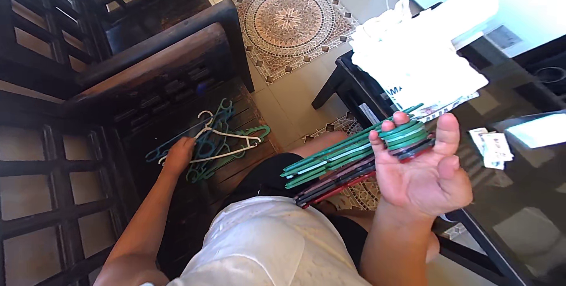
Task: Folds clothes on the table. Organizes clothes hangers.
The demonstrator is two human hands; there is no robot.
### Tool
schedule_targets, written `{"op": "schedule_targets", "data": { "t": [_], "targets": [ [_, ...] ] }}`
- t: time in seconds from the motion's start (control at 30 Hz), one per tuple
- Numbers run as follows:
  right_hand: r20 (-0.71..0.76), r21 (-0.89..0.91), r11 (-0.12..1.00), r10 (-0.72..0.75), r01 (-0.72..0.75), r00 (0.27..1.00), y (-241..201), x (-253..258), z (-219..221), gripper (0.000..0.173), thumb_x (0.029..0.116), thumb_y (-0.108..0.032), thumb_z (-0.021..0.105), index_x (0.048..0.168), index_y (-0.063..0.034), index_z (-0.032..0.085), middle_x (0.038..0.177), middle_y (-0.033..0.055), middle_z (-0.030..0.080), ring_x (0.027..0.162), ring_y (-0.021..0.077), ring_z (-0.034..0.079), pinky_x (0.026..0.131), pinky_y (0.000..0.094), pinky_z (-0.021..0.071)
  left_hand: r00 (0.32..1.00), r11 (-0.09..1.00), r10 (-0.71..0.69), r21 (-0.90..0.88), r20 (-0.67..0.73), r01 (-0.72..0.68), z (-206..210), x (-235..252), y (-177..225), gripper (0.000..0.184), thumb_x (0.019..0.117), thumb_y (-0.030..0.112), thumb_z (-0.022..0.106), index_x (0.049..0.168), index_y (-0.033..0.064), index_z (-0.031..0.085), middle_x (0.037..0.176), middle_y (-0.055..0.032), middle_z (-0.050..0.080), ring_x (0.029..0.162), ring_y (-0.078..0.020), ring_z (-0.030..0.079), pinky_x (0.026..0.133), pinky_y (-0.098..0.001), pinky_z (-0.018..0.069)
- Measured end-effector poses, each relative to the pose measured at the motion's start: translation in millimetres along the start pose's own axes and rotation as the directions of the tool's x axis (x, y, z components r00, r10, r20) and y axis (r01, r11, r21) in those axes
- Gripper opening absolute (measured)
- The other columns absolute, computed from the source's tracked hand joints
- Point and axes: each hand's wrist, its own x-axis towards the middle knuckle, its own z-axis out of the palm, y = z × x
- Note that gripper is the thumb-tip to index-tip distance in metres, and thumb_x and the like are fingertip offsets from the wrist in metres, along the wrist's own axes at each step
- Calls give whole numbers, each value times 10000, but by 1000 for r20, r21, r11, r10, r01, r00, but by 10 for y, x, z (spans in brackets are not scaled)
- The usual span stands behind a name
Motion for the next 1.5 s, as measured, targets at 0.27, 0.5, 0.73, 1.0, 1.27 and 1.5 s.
{"op": "schedule_targets", "data": {
  "t": [0.27, 0.5, 0.73, 1.0, 1.27, 1.5],
  "targets": [
    [24, 3, 1000, 24, -25, 999, 186, -31, 146, 574, 896, -371, 737, 1443, -279, 589, 1340, 125, 665, 1247, 304, 637, 1056, 480, 528, 965, 845, -39, -524, -258, -105, -716, 531, 1457, 318, 1084, 148, 460, 1220, -71, 648, 932, -155, 708, 710, -171, 677, 702, -357, 590],
    [187, 90, 991, 79, -97, 979, 323, -47, 187, 680, 873, -495, 737, 1500, -354, 515, 1433, 126, 610, 1334, 320, 576, 1122, 493, 466, 933, 623, 308, -701, -188, -347, -711, 422, 2957, 232, 1052, 124, 551, 1104, -31, 715, 765, -41, 665, 560, -34, 513, 538, -215, 455],
    [224, 173, 984, -2, -38, 974, 314, -83, 119, 640, 875, -511, 706, 1478, -355, 557, 1495, 125, 560, 1406, 333, 506, 1161, 496, 420, 893, 572, 414, -712, -178, -407, -370, 251, 3327, 202, 1003, 63, 588, 1069, -9, 765, 817, -85, 722, 678, -64, 617, 671, -255, 523],
    [198, 71, 997, 26, -40, 980, 260, -75, 87, 559, 895, -581, 635, 1386, -316, 659, 1458, 76, 597, 1358, 286, 555, 1113, 503, 476, 842, 716, 526, -595, 117, -365, -482, 432, 2988, 521, 1073, 288, 529, 1527, 42, 465, 1559, -239, 436, 1485, -408, 356, 1207, -563, 306],
    [225, 52, 996, 53, -67, 973, 314, -68, 78, 541, 910, -599, 602, 1377, -332, 661, 1469, 62, 585, 1375, 284, 534, 1135, 502, 449, 919, 929, -331, -96, 213, 357, -53, 1123, 1147, 364, 1036, 195, 580, 1280, -67, 644, 1342, -342, 582, 1282, -532, 536, 1027, -724, 420],
    [214, 106, 990, 68, -92, 974, 344, -24, 76, 533, 907, -529, 651, 1385, -292, 661, 1471, 91, 583, 1375, 299, 537, 1136, 500, 450, 740, 835, -539, 140, 403, 532, 164, 941, 54, 366, 964, 119, 675, 1272, -72, 620, 1303, -334, 606, 1260, -495, 567, 1022, -700, 426]
  ]
}}
